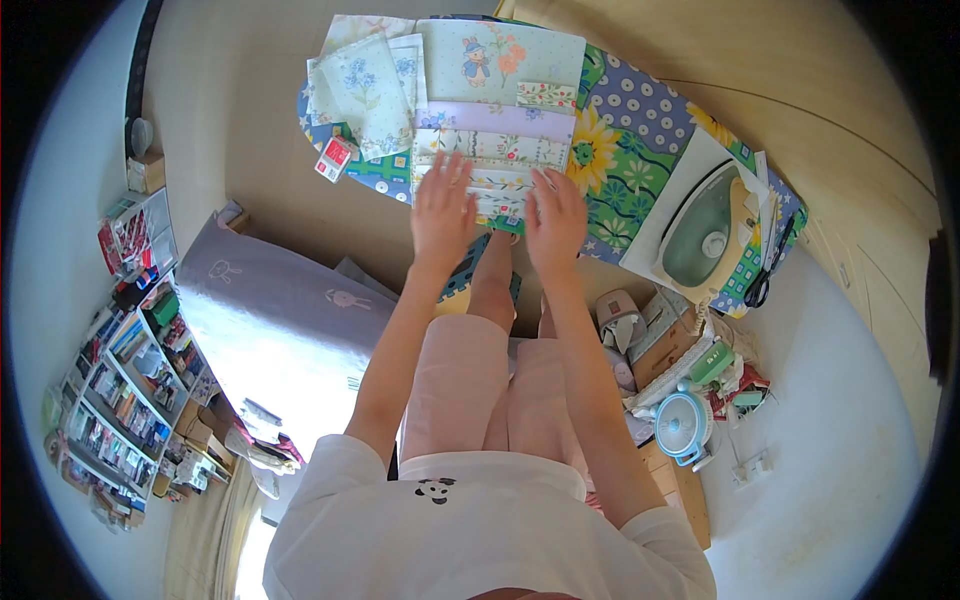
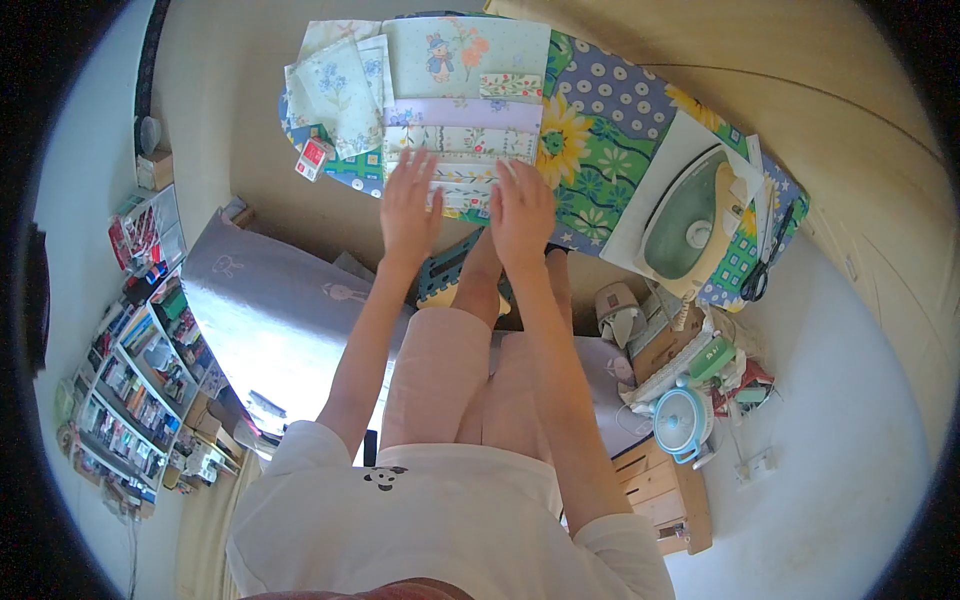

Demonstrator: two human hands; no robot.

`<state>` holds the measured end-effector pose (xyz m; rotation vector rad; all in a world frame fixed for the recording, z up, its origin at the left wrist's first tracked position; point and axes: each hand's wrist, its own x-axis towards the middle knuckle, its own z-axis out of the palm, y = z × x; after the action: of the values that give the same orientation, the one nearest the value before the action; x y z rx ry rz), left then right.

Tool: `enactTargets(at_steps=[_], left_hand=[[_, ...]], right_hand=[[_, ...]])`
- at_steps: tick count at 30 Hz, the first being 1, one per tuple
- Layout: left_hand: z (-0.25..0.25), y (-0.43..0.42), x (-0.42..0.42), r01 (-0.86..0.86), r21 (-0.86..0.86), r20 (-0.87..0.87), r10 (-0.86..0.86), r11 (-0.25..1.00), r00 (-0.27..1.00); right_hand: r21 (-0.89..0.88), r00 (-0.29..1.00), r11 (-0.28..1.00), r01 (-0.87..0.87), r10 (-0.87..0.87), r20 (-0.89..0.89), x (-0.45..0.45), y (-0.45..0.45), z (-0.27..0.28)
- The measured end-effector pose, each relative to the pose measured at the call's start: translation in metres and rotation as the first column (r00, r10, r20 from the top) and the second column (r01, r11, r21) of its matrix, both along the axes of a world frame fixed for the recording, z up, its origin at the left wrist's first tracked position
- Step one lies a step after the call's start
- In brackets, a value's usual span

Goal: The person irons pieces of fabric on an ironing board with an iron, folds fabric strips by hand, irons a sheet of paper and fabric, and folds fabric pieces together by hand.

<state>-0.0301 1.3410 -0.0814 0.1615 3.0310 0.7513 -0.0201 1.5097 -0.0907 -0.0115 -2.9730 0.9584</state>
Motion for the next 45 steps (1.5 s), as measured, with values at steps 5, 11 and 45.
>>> enactTargets(at_steps=[5, 11, 45], left_hand=[[-0.02, 0.016, 0.009, 0.186, -0.159, 0.202, -0.152, 0.97, 0.967], [-0.029, 0.014, 0.015, 0.116, -0.238, 0.122, -0.088, 0.964, 0.989], [0.005, 0.025, 0.045, 0.078, -0.084, 0.21, -0.059, 0.993, 0.976]], right_hand=[[0.079, 0.992, 0.993, -0.093, 0.086, 0.089, 0.013, -0.022, -0.015], [0.141, 0.986, 0.982, -0.124, 0.106, 0.129, 0.021, -0.02, -0.029], [0.152, 0.986, 0.986, -0.065, 0.087, -0.143, -0.124, 0.018, -0.014]])
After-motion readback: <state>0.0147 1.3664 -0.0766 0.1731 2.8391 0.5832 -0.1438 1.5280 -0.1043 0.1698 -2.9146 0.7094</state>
